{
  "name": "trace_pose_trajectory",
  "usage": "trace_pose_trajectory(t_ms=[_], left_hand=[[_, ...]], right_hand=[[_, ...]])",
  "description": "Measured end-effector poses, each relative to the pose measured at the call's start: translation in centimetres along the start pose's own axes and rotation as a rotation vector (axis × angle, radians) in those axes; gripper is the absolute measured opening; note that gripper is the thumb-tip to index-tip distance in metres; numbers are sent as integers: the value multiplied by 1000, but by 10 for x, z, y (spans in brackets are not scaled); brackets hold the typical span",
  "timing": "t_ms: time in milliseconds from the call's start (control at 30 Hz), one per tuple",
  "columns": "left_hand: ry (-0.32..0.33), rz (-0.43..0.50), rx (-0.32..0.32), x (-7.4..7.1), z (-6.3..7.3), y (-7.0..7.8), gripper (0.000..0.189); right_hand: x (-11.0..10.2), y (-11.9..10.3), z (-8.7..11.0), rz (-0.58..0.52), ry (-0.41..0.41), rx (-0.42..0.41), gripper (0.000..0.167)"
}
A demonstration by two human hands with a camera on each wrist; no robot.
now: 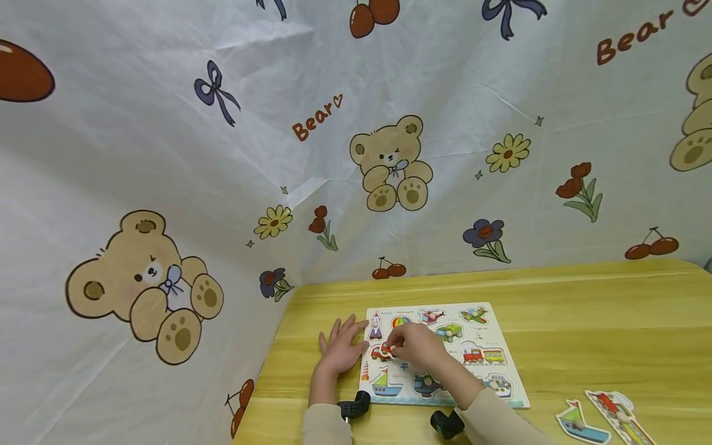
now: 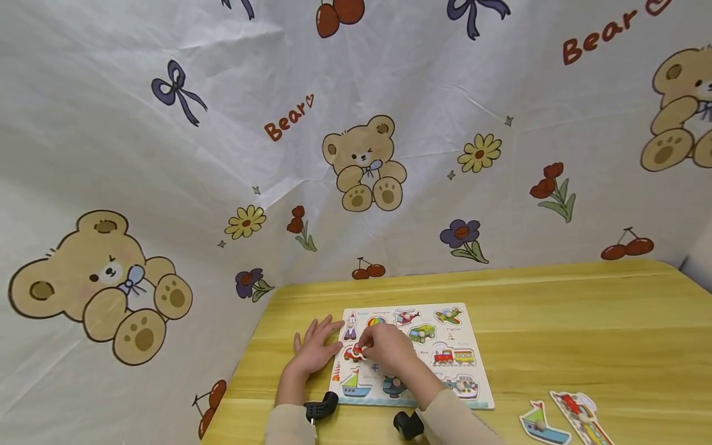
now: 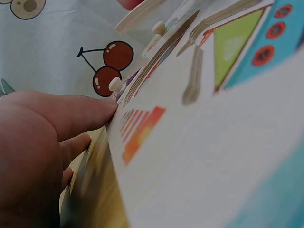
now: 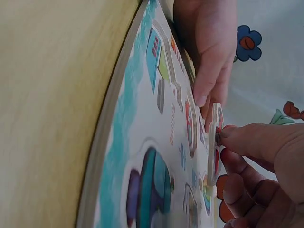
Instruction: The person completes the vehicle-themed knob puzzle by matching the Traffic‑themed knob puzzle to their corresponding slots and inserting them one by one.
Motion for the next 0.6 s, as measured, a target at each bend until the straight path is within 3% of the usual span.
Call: trace_pose_trajectory(t_ms=[600], left_hand=[[0,7,2,-3,3,4,47]], right_hand=[[26,-5,-9,71,-36,28,7]])
Point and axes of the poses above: each hand's wrist, its own z-axis away from the middle knuckle, its own x-axis out of the palm, y = z × x, the point moved 4 cm from there along -z, towards the middle knuckle, and after that the axes turned 15 degrees about y, right-handed, at the moved point
